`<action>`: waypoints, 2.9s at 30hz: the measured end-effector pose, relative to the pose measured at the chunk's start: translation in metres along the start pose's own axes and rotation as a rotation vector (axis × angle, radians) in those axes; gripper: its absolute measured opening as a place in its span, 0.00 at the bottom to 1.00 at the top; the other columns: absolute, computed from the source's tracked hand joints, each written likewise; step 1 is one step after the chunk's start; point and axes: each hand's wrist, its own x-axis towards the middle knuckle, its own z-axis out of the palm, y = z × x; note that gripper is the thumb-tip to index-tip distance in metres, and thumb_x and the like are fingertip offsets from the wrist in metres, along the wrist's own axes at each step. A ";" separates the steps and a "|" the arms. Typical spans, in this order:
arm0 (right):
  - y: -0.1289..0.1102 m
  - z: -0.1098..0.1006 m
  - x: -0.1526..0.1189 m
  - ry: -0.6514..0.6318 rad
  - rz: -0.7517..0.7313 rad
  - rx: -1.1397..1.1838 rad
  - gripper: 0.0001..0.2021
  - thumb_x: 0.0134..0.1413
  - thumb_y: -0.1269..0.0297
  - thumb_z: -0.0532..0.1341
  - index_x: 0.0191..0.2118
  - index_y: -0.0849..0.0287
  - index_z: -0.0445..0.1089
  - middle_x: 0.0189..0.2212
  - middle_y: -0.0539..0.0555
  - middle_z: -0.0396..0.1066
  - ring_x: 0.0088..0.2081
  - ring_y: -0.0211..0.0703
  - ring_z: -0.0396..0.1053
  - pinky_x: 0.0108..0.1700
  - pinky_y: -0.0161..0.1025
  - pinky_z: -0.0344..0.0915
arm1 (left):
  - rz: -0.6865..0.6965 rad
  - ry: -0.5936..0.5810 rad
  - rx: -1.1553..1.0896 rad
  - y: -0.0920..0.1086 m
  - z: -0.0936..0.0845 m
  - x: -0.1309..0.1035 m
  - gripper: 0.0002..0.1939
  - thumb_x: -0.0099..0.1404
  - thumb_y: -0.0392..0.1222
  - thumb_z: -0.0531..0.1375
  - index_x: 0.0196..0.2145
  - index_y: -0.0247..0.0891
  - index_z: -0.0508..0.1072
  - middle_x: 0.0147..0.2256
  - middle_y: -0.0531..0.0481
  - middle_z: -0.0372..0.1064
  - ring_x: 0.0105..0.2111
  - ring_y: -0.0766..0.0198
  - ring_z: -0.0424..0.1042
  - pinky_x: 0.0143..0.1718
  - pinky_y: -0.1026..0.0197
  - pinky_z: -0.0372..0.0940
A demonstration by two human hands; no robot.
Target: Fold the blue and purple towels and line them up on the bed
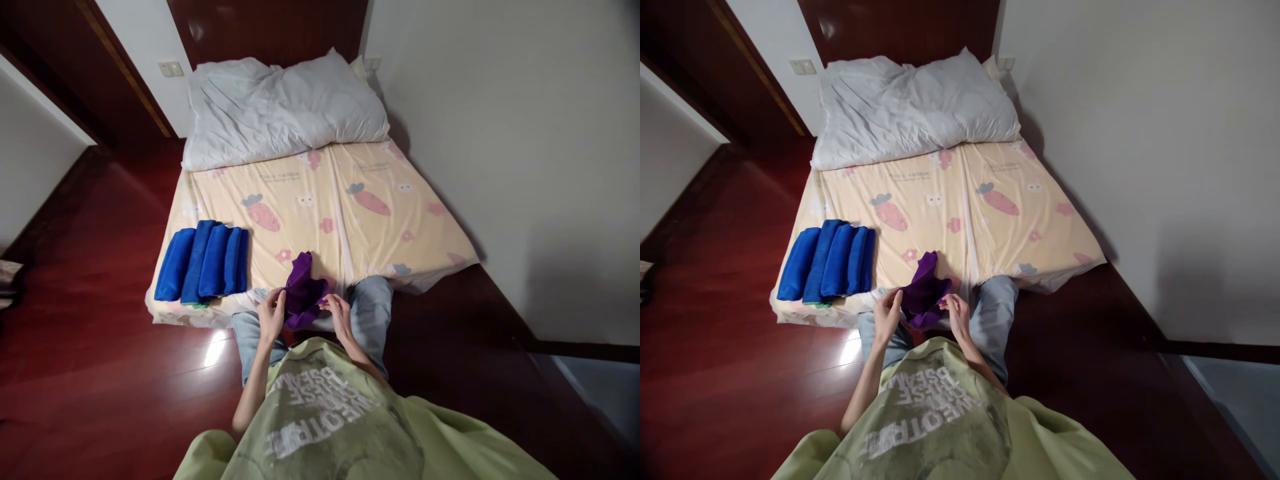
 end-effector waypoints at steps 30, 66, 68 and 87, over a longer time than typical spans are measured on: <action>-0.186 -0.248 0.136 0.660 -0.672 -0.280 0.17 0.54 0.56 0.67 0.43 0.64 0.79 0.32 0.58 0.79 0.34 0.46 0.78 0.43 0.43 0.77 | 0.421 0.388 0.316 0.083 -0.172 0.089 0.15 0.62 0.49 0.66 0.44 0.41 0.81 0.41 0.49 0.79 0.37 0.58 0.79 0.44 0.55 0.76; -0.331 -0.337 0.174 0.370 -0.636 -0.308 0.13 0.55 0.58 0.73 0.38 0.63 0.76 0.20 0.49 0.72 0.21 0.37 0.73 0.30 0.36 0.77 | 0.634 0.213 0.418 0.235 -0.127 0.200 0.20 0.60 0.50 0.68 0.38 0.26 0.82 0.33 0.44 0.79 0.31 0.63 0.77 0.40 0.52 0.77; -0.332 -0.342 0.177 0.363 -0.640 -0.318 0.15 0.53 0.57 0.74 0.37 0.63 0.77 0.19 0.48 0.71 0.21 0.37 0.72 0.30 0.37 0.77 | 0.582 0.130 0.418 0.234 -0.127 0.203 0.23 0.59 0.53 0.68 0.38 0.26 0.82 0.32 0.45 0.78 0.31 0.61 0.78 0.40 0.51 0.78; -0.315 -0.265 0.331 0.263 -0.332 0.005 0.11 0.60 0.72 0.67 0.29 0.57 0.66 0.23 0.48 0.68 0.31 0.37 0.72 0.49 0.43 0.74 | 0.345 0.198 0.369 0.180 -0.094 0.329 0.19 0.63 0.43 0.69 0.41 0.18 0.79 0.30 0.47 0.78 0.26 0.72 0.73 0.32 0.66 0.72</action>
